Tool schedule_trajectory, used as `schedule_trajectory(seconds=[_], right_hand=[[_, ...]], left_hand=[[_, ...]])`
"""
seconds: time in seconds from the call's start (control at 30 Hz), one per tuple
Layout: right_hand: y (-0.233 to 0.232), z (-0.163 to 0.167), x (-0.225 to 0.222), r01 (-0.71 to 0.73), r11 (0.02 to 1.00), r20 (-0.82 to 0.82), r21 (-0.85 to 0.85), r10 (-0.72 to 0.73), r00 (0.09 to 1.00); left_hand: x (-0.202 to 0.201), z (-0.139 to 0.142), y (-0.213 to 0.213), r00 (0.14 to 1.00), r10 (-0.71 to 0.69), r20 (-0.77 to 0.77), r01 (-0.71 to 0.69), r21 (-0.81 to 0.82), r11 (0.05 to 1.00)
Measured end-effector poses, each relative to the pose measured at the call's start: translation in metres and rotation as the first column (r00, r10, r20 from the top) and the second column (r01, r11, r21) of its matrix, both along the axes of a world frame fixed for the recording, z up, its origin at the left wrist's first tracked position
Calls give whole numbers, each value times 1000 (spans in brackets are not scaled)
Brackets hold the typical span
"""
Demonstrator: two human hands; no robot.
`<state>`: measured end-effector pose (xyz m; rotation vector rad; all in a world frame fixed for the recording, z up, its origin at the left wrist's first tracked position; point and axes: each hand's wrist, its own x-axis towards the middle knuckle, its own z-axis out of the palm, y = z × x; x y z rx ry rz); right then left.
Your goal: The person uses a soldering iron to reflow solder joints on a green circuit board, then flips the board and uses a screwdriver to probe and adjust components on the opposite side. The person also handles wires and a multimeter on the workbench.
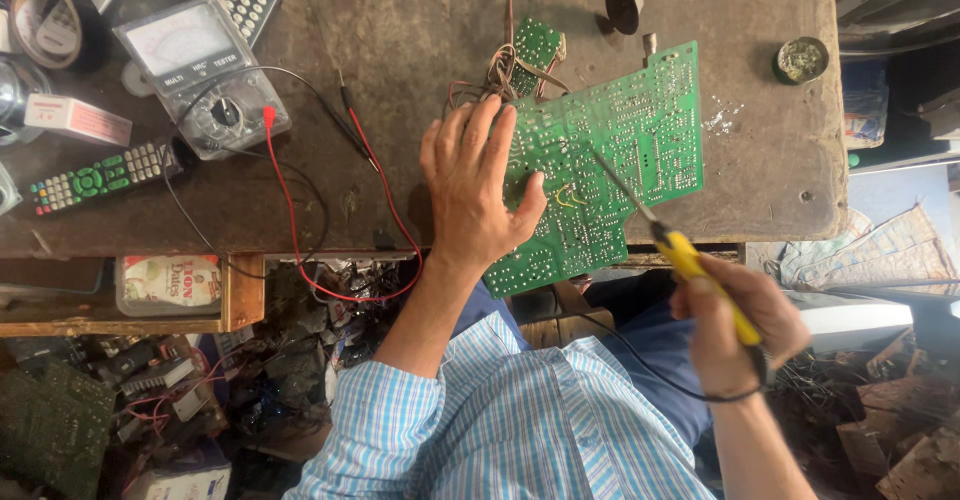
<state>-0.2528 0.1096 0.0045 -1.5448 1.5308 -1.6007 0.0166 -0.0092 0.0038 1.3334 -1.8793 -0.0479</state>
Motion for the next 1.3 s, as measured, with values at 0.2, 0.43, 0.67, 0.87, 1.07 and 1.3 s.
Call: schedule_trajectory(seconds=[0.2, 0.43, 0.67, 0.87, 1.07, 1.3], right_hand=[[37, 20, -88, 139, 990, 438, 13, -131, 889], [48, -11, -65, 127, 992, -30, -2, -127, 991], [8, 22, -7, -106, 994, -227, -18, 99, 969], [-14, 32, 13, -110, 994, -263, 22, 112, 958], [-20, 24, 14, -106, 988, -130, 112, 121, 984], [-29, -12, -12, -254, 952, 441, 173, 156, 884]], left_hand=[[1, -1, 1, 1000, 6, 30, -6, 0, 1000], [1, 4, 0, 1000, -6, 29, 7, -41, 999], [1, -3, -2, 999, 19, 26, -19, -11, 1000], [0, -6, -1, 1000, 22, 20, -22, -12, 1000], [-2, -5, -2, 1000, 19, 1, -19, -5, 1000], [-1, -1, 1, 1000, 11, 16, -11, -2, 1000]])
